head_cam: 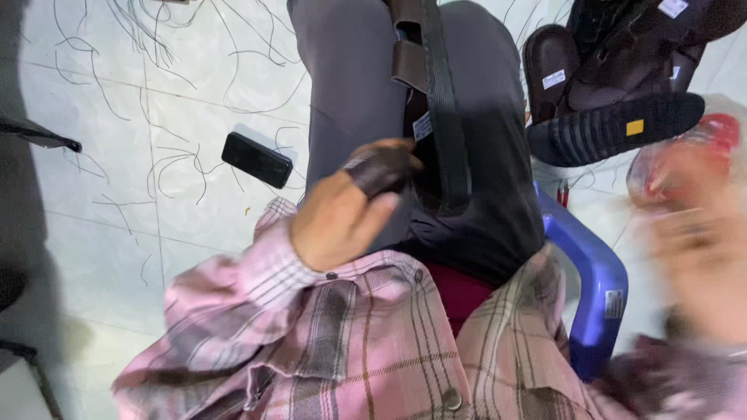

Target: The person sews the leather upper of a brown sandal by hand using a needle and thread, pulling the thread through the material to secure it.

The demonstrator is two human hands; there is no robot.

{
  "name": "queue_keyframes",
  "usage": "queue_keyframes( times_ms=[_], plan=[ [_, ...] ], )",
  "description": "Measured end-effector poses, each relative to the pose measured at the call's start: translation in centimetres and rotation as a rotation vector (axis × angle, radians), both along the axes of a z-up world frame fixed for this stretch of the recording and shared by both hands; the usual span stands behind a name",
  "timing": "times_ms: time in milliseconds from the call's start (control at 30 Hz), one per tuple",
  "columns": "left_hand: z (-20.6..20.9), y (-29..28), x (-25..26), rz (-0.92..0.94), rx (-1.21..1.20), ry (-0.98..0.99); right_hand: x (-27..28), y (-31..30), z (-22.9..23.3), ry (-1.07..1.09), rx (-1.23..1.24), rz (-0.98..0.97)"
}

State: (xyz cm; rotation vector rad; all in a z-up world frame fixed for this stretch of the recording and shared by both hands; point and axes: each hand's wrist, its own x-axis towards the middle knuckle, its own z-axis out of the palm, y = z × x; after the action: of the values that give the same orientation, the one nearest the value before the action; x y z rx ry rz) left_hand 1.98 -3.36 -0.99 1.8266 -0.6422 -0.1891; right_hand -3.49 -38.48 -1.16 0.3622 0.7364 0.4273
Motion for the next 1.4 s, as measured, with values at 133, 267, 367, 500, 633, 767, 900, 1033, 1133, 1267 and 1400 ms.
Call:
queue_keyframes(
  times_ms=[133, 267, 367, 500, 633, 767, 900, 1033, 1133, 1267, 1400],
  plan=[
    [1.3, 4.5, -0.1, -0.158, 0.525, 0.512, 1.2, -0.5, 0.0, -0.420, -1.083, 0.437],
    [-1.0, 5.1, 0.6, -0.527, -0.420, 0.576, 2.9, -0.6, -0.7, -0.957, -2.452, 0.998],
    [-0.4, 2.1, 2.4, 0.179, -0.240, 0.554, 3.4, 7.6, -0.8, -1.578, -1.850, 0.842],
    [-3.1, 3.3, 8.4, 0.390, 0.077, 0.144, 3.8, 8.1, -0.2, -1.494, -2.084, 0.919],
    [-7.6, 5.0, 12.8, 0.925, -0.747, 0.647, 2.4, 9.9, -0.6, -1.120, -1.171, 0.319],
    [-11.6, 7.3, 13.9, 1.148, -0.942, 0.707, 2.1, 11.4, 1.4, -0.845, -1.070, 0.428],
    [-8.4, 6.6, 11.3, 0.912, -0.763, 0.468, 2.0, 8.3, 1.4, -1.014, -1.196, 0.438],
    [-4.2, 0.1, 5.7, -0.206, -0.083, 0.297, 4.5, 9.5, 6.7, -1.041, -1.972, 0.739],
    [-0.4, -2.0, 1.2, -0.051, 0.065, -0.021, 5.8, 9.8, 8.1, -1.196, -2.324, 1.081],
    [-0.9, 8.8, 3.0, -0.044, -0.578, 0.687, 5.5, 9.1, 7.3, -1.557, -2.414, 1.507],
    [-4.3, 19.6, 0.9, 0.776, 0.251, 0.590, 5.2, 9.6, 6.1, -1.746, -2.523, 1.606]
  ],
)
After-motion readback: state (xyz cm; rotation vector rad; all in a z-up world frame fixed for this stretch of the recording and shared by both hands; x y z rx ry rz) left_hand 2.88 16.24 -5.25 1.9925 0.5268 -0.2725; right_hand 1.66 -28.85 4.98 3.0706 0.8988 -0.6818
